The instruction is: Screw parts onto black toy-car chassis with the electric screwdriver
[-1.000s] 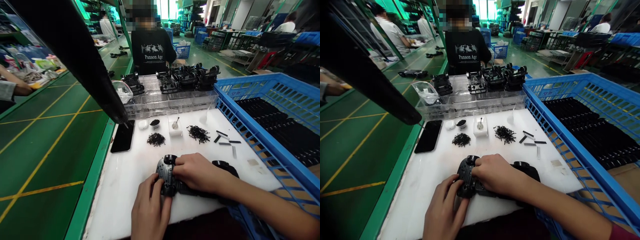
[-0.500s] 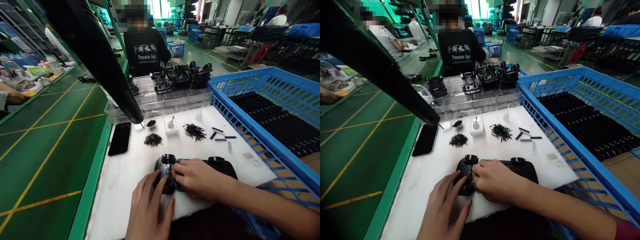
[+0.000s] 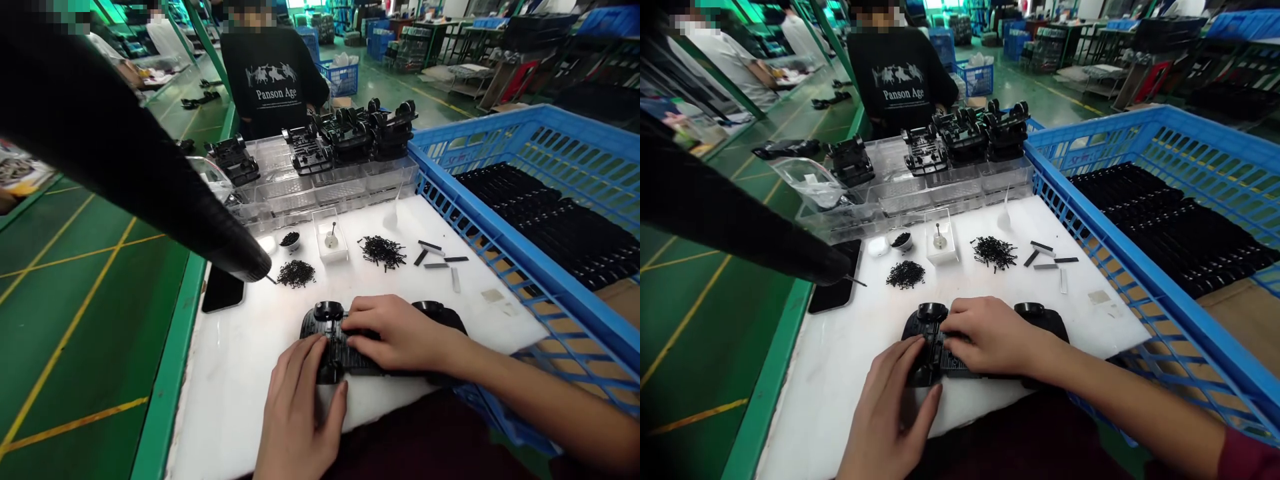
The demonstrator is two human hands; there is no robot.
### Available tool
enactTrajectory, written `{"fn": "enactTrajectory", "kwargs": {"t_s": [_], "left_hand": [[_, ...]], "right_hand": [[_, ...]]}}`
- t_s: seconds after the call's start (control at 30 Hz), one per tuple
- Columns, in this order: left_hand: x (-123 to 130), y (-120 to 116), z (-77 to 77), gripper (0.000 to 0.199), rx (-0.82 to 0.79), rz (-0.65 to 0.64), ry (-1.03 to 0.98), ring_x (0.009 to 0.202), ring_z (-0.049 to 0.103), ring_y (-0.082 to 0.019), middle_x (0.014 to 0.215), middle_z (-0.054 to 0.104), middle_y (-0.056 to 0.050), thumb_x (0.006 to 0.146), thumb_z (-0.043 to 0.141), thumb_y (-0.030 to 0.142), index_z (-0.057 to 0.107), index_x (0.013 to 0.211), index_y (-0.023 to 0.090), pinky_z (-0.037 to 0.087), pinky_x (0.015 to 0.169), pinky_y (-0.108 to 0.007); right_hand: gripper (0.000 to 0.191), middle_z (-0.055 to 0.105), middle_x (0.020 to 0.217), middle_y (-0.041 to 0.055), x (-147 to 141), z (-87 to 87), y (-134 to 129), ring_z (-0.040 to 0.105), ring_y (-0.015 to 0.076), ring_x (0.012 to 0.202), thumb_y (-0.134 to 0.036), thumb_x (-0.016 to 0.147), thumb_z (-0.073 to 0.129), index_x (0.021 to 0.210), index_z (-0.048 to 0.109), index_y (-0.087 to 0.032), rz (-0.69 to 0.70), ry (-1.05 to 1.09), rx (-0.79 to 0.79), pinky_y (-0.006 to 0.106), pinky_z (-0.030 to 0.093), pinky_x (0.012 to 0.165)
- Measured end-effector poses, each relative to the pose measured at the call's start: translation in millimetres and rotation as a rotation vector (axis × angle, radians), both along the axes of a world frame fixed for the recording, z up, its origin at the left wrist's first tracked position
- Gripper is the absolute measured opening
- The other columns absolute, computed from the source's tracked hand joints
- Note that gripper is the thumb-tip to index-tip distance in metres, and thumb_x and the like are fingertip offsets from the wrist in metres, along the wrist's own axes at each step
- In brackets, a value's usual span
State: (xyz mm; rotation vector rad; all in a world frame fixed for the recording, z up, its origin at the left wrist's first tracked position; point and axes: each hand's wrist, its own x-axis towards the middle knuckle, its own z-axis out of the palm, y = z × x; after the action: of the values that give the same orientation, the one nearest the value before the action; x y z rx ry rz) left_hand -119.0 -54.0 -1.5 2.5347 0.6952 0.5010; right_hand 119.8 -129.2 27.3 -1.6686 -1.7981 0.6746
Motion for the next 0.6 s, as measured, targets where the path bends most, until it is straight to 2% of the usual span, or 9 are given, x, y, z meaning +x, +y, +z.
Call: {"fn": "enactTrajectory", "kwargs": {"t_s": [0.1,0.2,0.43,0.6], "left_hand": [[0.2,-0.9,-1.5,0.056,0.009,0.011,-0.02,0.137,0.049,-0.031,0.148,0.053,-0.013,0.1,0.061,0.029,0.043,0.152,0.021,0.05,0.111,-0.051],[0.0,-3.1,-3.8,0.055,0.028,0.016,-0.026,0.138,0.049,-0.03,0.148,0.053,-0.013,0.1,0.061,0.027,0.044,0.151,0.02,0.048,0.113,-0.051],[-2.4,-2.7,-3.9,0.058,0.0,-0.002,-0.001,0.141,0.045,-0.03,0.151,0.051,-0.013,0.099,0.062,0.027,0.042,0.153,0.021,0.046,0.115,-0.05],[-4.8,-2.1,-4.5,0.057,-0.004,-0.019,0.022,0.143,0.043,-0.03,0.152,0.051,-0.012,0.1,0.061,0.027,0.042,0.154,0.022,0.046,0.116,-0.049]], "right_hand": [[0.012,0.067,0.091,0.0025,-4.4,8.4,11.2,0.061,0.0156,0.077,-0.028,0.095,0.063,0.091,0.07,-0.019,0.074,-0.171,-0.037,0.029,0.035,0.062],[0.01,0.067,0.09,0.0021,-9.1,10.5,18.3,0.059,0.0149,0.075,-0.026,0.093,0.063,0.087,0.068,-0.019,0.104,-0.242,-0.06,0.03,0.03,0.06],[0.013,0.068,0.087,0.0001,-12.9,3.4,18.5,0.059,0.0127,0.075,-0.018,0.091,0.06,0.082,0.07,-0.02,0.058,-0.164,-0.095,0.028,0.032,0.063],[0.012,0.07,0.095,0.0018,-15.8,4.1,19.1,0.062,0.0145,0.081,-0.026,0.092,0.063,0.092,0.075,-0.021,0.022,-0.139,-0.106,0.027,0.035,0.065]]}}
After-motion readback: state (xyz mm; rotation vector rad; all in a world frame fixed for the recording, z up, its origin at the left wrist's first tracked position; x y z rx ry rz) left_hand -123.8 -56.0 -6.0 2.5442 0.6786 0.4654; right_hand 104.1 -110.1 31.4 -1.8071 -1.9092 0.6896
